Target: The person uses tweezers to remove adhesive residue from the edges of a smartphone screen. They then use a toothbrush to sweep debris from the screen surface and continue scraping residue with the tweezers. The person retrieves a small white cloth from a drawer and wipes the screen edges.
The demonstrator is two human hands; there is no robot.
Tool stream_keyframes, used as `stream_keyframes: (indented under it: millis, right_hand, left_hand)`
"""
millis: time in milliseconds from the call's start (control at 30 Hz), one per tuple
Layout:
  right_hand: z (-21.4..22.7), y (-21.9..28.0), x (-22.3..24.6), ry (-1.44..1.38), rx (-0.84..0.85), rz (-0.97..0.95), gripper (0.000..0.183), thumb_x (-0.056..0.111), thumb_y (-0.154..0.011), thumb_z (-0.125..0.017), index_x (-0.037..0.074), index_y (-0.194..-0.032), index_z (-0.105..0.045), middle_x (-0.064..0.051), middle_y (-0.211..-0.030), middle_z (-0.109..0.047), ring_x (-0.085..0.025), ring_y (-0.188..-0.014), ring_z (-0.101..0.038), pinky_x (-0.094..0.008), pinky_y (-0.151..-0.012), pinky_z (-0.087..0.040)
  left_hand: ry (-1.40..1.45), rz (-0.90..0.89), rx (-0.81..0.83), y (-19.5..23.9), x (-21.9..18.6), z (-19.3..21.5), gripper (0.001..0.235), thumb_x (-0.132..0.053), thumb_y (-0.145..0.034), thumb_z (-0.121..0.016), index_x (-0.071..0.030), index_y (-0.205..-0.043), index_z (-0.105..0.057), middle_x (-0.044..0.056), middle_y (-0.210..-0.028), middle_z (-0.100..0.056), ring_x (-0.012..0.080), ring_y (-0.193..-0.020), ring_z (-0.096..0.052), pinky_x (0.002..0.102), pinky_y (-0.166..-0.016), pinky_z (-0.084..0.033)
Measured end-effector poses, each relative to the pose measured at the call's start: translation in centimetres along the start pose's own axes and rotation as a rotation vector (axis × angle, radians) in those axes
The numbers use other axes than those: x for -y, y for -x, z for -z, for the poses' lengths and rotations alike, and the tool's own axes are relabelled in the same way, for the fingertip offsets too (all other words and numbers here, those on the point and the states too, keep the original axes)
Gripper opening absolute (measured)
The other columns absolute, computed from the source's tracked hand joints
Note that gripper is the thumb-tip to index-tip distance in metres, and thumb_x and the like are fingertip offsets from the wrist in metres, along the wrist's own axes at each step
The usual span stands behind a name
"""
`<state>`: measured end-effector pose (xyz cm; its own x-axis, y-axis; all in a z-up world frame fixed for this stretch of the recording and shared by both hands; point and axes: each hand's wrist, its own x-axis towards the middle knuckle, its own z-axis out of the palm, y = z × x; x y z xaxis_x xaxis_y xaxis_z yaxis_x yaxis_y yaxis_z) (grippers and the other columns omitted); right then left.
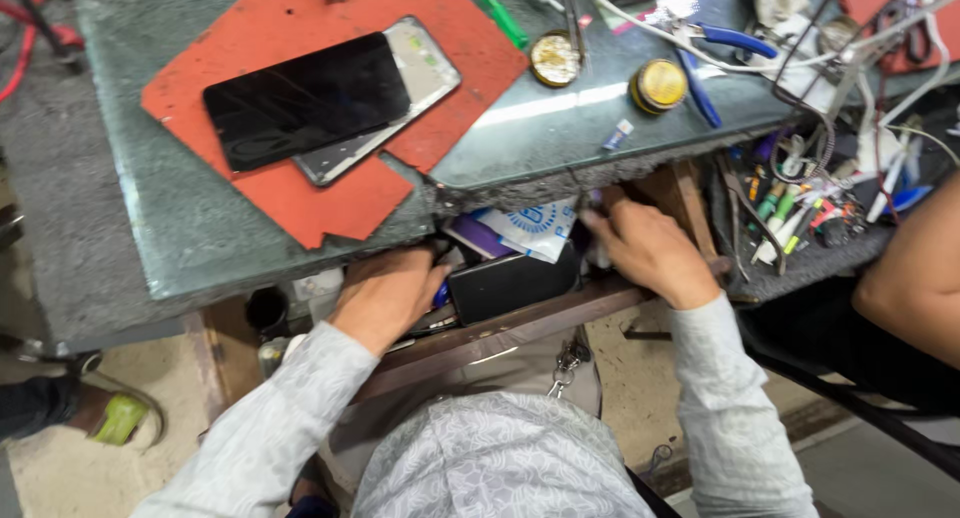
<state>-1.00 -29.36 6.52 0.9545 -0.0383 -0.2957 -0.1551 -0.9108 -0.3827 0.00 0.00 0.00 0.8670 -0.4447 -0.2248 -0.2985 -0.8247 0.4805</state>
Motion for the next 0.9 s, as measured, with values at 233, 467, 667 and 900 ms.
stream_keyframes:
  millis: [233, 467, 667, 900]
  right_hand:
    - [-4.7, 2.1, 6.7, -0.057, 0.112, 0.402, 0.051, 0.043, -0.1, -0.049, 0.022, -0.146, -0.053, -0.016, -0.109, -0.067, -0.039, -0.104, -0.063, -0.06, -0.087, -0.044]
    - [-6.6, 2.3, 10.7, -0.007, 0.04, 0.479, 0.044, 0.039, -0.1, -0.051, 0.018, -0.138, -0.057, -0.008, -0.128, -0.064, -0.035, -0.113, -0.06, -0.064, -0.08, -0.04]
    - [-5.6, 2.4, 7.3, -0.266, -0.101, 0.477, 0.036, 0.032, -0.098, -0.06, 0.01, -0.126, -0.066, -0.013, -0.112, -0.07, -0.035, -0.11, -0.063, -0.057, -0.091, -0.037]
    - [-3.2, -1.1, -1.5, 0.045, -0.136, 0.112, 0.036, 0.037, -0.097, -0.064, 0.005, -0.113, -0.07, -0.026, -0.109, -0.066, -0.045, -0.103, -0.062, -0.052, -0.09, -0.049]
  left_hand:
    - [0.055, -0.27, -0.051, 4.6, -0.6, 2.8, 0.026, -0.018, -0.079, -0.065, -0.004, -0.1, -0.066, 0.025, -0.094, -0.07, 0.0458, -0.089, -0.065, 0.054, -0.079, -0.05]
    - [-0.051, -0.073, 0.292, 9.5, -1.0, 7.1, 0.031, -0.038, -0.102, -0.061, -0.009, -0.106, -0.071, 0.015, -0.104, -0.074, 0.0359, -0.101, -0.07, 0.048, -0.083, -0.055]
    - [0.027, 0.018, 0.047, 9.2, -4.5, 9.7, 0.033, -0.032, -0.087, -0.063, -0.012, -0.113, -0.072, 0.012, -0.104, -0.074, 0.0332, -0.092, -0.07, 0.046, -0.077, -0.055]
    - [0.195, -0.14, -0.177, 7.9, -6.1, 11.0, 0.022, -0.024, -0.09, -0.067, -0.009, -0.106, -0.072, 0.008, -0.097, -0.074, 0.0314, -0.09, -0.07, 0.043, -0.075, -0.055]
